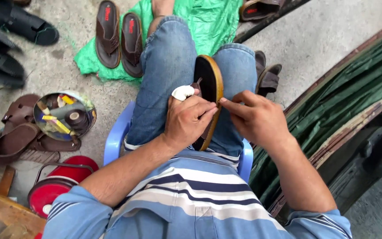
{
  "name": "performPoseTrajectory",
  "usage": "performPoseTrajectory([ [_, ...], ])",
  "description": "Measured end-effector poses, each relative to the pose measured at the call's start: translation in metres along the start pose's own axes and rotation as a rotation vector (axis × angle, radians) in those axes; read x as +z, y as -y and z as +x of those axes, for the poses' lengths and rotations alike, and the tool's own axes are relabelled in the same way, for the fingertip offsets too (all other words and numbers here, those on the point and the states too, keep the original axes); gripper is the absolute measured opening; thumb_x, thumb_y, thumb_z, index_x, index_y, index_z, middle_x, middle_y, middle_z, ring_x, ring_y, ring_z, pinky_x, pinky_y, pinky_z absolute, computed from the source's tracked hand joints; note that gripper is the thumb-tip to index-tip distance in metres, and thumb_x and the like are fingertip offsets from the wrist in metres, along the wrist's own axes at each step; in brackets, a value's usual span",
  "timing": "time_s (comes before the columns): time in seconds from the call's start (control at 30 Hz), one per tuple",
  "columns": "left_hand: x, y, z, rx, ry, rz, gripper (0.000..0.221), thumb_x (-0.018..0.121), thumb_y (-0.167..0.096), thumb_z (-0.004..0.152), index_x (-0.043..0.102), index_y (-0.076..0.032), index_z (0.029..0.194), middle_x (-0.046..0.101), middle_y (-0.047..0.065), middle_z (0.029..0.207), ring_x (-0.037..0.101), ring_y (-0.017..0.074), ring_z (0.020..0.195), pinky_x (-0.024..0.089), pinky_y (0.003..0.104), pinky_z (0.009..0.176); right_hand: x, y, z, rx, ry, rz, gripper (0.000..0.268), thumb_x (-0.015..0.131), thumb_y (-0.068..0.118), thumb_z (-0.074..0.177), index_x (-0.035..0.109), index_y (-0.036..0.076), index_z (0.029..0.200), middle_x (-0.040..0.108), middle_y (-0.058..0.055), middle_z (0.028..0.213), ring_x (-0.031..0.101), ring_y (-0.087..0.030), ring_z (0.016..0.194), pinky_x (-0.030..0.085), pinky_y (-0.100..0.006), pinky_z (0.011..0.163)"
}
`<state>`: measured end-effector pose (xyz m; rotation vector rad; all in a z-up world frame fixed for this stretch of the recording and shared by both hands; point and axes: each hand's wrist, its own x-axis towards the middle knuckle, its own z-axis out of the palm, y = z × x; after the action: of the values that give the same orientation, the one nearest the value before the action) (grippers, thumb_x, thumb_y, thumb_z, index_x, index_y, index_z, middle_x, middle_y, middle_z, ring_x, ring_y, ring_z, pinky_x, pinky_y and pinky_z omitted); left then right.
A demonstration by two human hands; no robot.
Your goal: Hand-stitching the upper part of a leather sandal to its sole using a needle and thread.
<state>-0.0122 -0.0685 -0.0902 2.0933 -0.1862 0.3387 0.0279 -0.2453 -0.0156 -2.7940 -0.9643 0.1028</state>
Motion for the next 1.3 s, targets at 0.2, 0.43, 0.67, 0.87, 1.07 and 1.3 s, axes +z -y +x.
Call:
performPoseTrajectory([
  [0.2, -0.012, -0.003, 0.004, 0.010, 0.044, 0.017, 0.007, 0.066, -0.023, 0.080, 0.069, -0.024, 0.086, 0.063, -0.008, 0.082, 0.060, 0.0163, 0.094, 0.038, 0.034, 0.078, 0.006, 0.005, 0.001, -0.025, -0.038, 0.009, 0.028, 0.067, 0.018, 0.073, 0.070, 0.024, 0.100, 0.060, 0.004, 0.088, 0.061, -0.017, 0.068, 0.050, -0.027, 0.060],
  [0.43, -0.081, -0.019, 0.060, -0.029, 0.617, 0.194, 0.009, 0.060, -0.025, 0.073, 0.067, -0.018, 0.072, 0.056, -0.002, 0.115, 0.057, 0.0362, 0.083, 0.044, 0.043, 0.068, -0.001, 0.009, 0.001, 0.002, 0.022, 0.033, 0.034, 0.066, 0.015, 0.071, 0.068, 0.023, 0.104, 0.062, 0.002, 0.087, 0.064, -0.020, 0.069, 0.051, -0.030, 0.059],
  [0.67, -0.037, -0.019, 0.040, -0.713, 0.617, -0.916, 0.016, 0.061, -0.007, 0.082, 0.066, -0.005, 0.097, 0.064, 0.006, 0.082, 0.055, 0.0068, 0.050, 0.046, 0.015, 0.044, 0.005, 0.005, 0.000, 0.028, -0.001, 0.169, 0.032, 0.068, 0.014, 0.068, 0.068, 0.019, 0.100, 0.063, 0.001, 0.090, 0.064, -0.021, 0.076, 0.052, -0.033, 0.063],
  [0.87, -0.041, -0.023, 0.056, 0.056, 0.726, 0.296, 0.037, 0.051, -0.005, 0.082, 0.044, -0.012, 0.118, 0.060, 0.006, 0.074, 0.063, 0.0248, 0.050, 0.051, 0.036, 0.040, 0.009, 0.007, -0.001, 0.086, 0.016, 0.194, 0.029, 0.064, 0.019, 0.077, 0.067, 0.023, 0.106, 0.061, 0.003, 0.088, 0.063, -0.020, 0.074, 0.051, -0.031, 0.061],
  [1.07, -0.058, -0.016, 0.078, -0.278, 0.895, -0.323, 0.047, 0.057, -0.012, 0.075, 0.045, -0.016, 0.120, 0.067, 0.012, 0.079, 0.066, 0.0340, 0.069, 0.052, 0.043, 0.063, -0.043, 0.015, 0.008, 0.103, 0.166, 0.039, 0.037, 0.063, 0.018, 0.071, 0.066, 0.025, 0.107, 0.061, -0.003, 0.079, 0.063, -0.025, 0.067, 0.051, -0.037, 0.059],
  [1.3, -0.066, -0.019, 0.054, -0.165, 0.656, -0.106, 0.036, 0.058, -0.015, 0.080, 0.044, -0.018, 0.112, 0.068, 0.003, 0.084, 0.065, 0.0275, 0.078, 0.052, 0.041, 0.067, -0.030, -0.006, -0.005, 0.033, 0.096, 0.094, 0.033, 0.059, 0.019, 0.079, 0.063, 0.033, 0.108, 0.058, 0.005, 0.087, 0.061, -0.017, 0.074, 0.050, -0.029, 0.064],
])
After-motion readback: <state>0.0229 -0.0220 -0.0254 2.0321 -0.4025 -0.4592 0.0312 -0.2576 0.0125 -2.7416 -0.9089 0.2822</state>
